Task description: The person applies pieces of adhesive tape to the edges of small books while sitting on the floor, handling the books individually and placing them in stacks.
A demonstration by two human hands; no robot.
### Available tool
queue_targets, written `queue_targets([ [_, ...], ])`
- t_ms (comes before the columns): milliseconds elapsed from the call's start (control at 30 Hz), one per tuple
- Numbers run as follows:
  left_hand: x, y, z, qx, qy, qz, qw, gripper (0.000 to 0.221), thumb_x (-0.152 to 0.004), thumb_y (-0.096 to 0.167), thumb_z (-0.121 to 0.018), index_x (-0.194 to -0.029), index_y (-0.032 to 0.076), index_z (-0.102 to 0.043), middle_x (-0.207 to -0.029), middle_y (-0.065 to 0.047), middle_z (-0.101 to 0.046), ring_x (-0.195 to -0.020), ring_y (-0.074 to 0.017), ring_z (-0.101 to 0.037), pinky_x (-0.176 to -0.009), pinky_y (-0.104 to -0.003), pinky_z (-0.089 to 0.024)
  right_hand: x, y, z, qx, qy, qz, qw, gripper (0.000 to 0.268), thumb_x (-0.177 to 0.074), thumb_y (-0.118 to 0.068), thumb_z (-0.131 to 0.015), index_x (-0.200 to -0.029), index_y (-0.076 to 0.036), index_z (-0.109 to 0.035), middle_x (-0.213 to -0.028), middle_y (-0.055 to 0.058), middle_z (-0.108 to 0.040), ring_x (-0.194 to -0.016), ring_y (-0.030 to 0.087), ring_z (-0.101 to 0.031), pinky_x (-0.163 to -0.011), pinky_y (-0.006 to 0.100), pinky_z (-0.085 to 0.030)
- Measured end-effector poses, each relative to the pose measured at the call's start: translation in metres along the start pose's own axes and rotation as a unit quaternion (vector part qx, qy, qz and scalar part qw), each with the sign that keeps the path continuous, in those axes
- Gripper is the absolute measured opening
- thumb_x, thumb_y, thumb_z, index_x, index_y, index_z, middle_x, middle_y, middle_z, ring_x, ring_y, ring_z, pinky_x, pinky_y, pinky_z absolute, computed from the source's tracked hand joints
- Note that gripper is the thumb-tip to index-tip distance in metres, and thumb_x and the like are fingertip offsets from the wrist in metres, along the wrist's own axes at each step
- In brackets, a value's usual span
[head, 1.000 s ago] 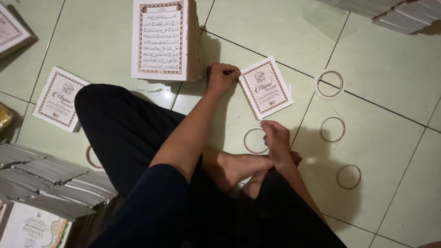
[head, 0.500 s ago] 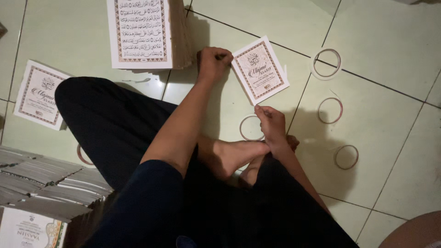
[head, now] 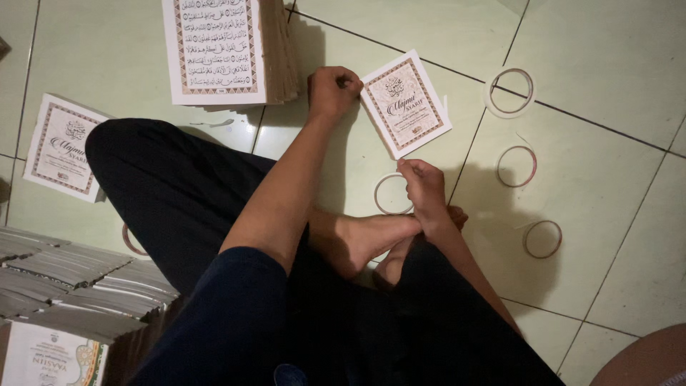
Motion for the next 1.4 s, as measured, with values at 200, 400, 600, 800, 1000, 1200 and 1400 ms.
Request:
queue_targets([
  [200,0.001,0.002,0.002,-0.026,0.021,0.003,0.999,0.013,-0.074,0.011,-0.076,-0.065,0.02,-0.076,-0.06,0.012,-0.066,-0.061,-0.0002,-0.056,-0.062,-0.021,-0.049,0.003,-0.005,-0.001,-0.004,-0.002,-0.018,1.0,0.024,-0.095,-0.028,-0.071,-0.08,-0.01,-0.073,-0.06,-0.007,-0.045,-0.053,0.007,-0.035,-0.045,0.026,-0.025],
  [400,0.002,0.006,0.0,-0.076,0.026,-0.066,0.995,0.006,-0.073,0.011,-0.073,-0.072,0.014,-0.078,-0.066,0.001,-0.073,-0.062,-0.0106,-0.063,-0.058,-0.032,-0.049,-0.017,0.016,-0.004,-0.003,0.009,-0.005,1.0,0.025,-0.093,-0.029,-0.071,-0.079,-0.009,-0.072,-0.06,-0.004,-0.052,-0.048,0.007,-0.037,-0.041,0.026,-0.024],
  [600,0.054,0.016,-0.035,-0.367,0.028,-0.396,0.841,0.006,-0.088,0.009,-0.073,-0.091,0.003,-0.074,-0.085,-0.013,-0.071,-0.089,-0.0319,-0.068,-0.077,-0.042,-0.056,-0.019,0.019,-0.001,0.001,0.016,0.024,1.0,0.026,-0.09,-0.031,-0.075,-0.086,-0.005,-0.075,-0.056,0.005,-0.054,-0.041,0.009,-0.047,-0.038,0.024,-0.036],
  [800,0.107,0.045,-0.025,-0.483,-0.138,-0.184,0.845,0.101,-0.085,0.069,-0.068,-0.154,0.0,-0.044,-0.16,-0.022,-0.044,-0.148,-0.0487,-0.036,-0.121,-0.061,-0.025,-0.012,0.012,0.0,-0.02,0.002,0.016,1.0,0.025,-0.092,-0.025,-0.074,-0.091,0.0,-0.074,-0.061,0.005,-0.052,-0.048,0.008,-0.045,-0.042,0.022,-0.037],
  [1000,0.111,0.062,-0.024,-0.5,-0.147,-0.116,0.845,0.108,-0.077,0.068,-0.072,-0.157,0.003,-0.04,-0.164,-0.016,-0.04,-0.146,-0.053,-0.035,-0.115,-0.065,-0.029,-0.034,0.035,0.001,-0.032,0.007,-0.024,0.999,0.023,-0.088,-0.023,-0.074,-0.091,0.0,-0.077,-0.058,0.009,-0.054,-0.043,0.011,-0.044,-0.039,0.024,-0.039],
  [1200,0.109,0.043,-0.034,-0.493,-0.152,-0.097,0.852,0.118,-0.074,0.07,-0.074,-0.162,0.005,-0.029,-0.17,-0.012,-0.028,-0.145,-0.0593,-0.029,-0.113,-0.07,-0.026,-0.044,0.036,-0.003,-0.06,-0.016,-0.097,0.993,0.02,-0.08,-0.021,-0.075,-0.079,-0.001,-0.072,-0.049,0.001,-0.036,-0.04,0.007,-0.039,-0.038,0.023,-0.032],
  [1400,0.106,0.035,-0.038,-0.505,-0.185,-0.068,0.84,0.118,-0.08,0.074,-0.067,-0.165,0.008,-0.018,-0.174,-0.008,-0.014,-0.148,-0.0569,-0.025,-0.115,-0.068,-0.023,-0.051,0.04,-0.004,0.07,0.002,-0.102,0.992,0.02,-0.081,-0.028,-0.072,-0.073,-0.01,-0.073,-0.042,0.006,-0.041,-0.033,0.011,-0.038,-0.033,0.033,-0.025],
])
Point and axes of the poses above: each hand's wrist, its own x-axis away from the middle knuckle, its own z-axis out of the back of the hand, y = z × x, the point moved 4 cm from there along -x, towards the middle knuckle
